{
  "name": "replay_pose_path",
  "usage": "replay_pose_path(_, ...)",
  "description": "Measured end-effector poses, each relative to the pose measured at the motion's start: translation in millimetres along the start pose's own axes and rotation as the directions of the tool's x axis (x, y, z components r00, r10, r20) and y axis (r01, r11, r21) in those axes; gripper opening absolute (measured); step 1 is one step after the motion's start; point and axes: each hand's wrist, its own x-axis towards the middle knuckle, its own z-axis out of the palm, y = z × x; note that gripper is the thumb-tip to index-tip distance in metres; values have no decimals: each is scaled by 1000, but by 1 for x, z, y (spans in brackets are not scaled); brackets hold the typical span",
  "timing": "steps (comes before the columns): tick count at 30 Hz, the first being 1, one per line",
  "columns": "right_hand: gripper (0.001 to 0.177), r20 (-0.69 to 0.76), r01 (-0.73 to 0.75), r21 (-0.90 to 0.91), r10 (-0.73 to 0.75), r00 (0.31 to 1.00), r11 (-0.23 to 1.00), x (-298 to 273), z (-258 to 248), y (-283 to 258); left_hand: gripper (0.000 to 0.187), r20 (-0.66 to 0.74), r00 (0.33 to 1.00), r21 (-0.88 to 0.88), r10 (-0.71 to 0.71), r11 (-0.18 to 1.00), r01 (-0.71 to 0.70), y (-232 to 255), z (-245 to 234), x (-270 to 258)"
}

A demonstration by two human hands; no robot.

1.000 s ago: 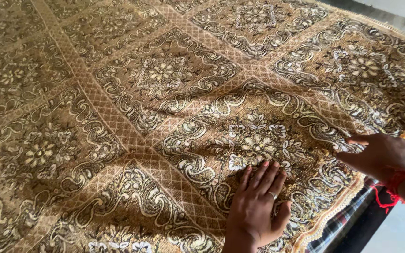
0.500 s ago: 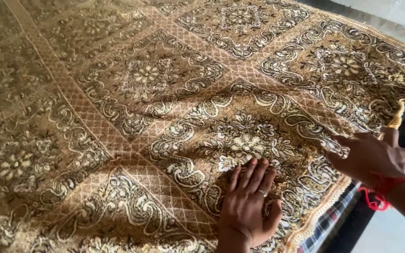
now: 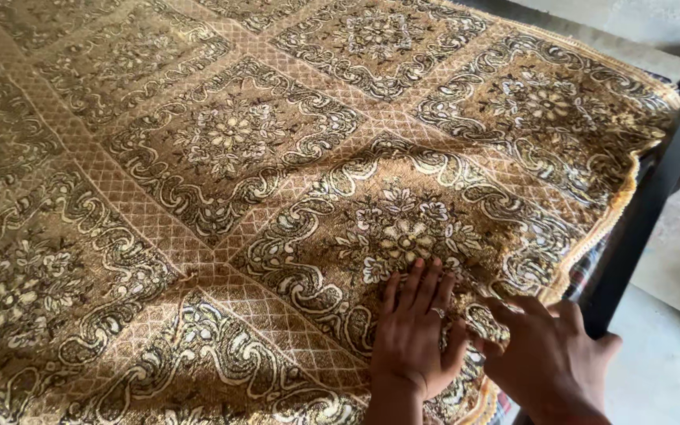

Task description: The person uses their hands to smooth out a patterned blanket on a bed frame, pressing and pulling the fabric across the surface and edges.

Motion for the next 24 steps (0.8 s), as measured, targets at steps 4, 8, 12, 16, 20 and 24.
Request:
replay_pose_path(4,59,53,-36,52,33,998,998,-12,-27,-8,71,-21,1000,32,11,999,-10,-1,2,0)
replay_pose_path(8,57,-10,-40,101,41,999,994,-14,-26,-6,68,-91,995,16,40,999,-39,0,5,-3)
replay_pose_path(12,49,0,-54,111,54,999,992,-10,-24,-8,67,-96,995,-35,23,999,-27,0,4,-3)
replay_pose_path(16,48,-25,-57,129,61,998,990,-10,-23,-8,66,-102,995,-38,20,999,-24,1,2,-4)
replay_pose_path(20,50,-26,-63,111,66,997,992,-9,-20,-8,72,-99,993,33,72,997,-69,0,7,-6)
replay_pose_path(24,52,3,-79,113,79,997,991,-8,-23,-9,83,-134,980,127,148,983,-131,4,3,-16)
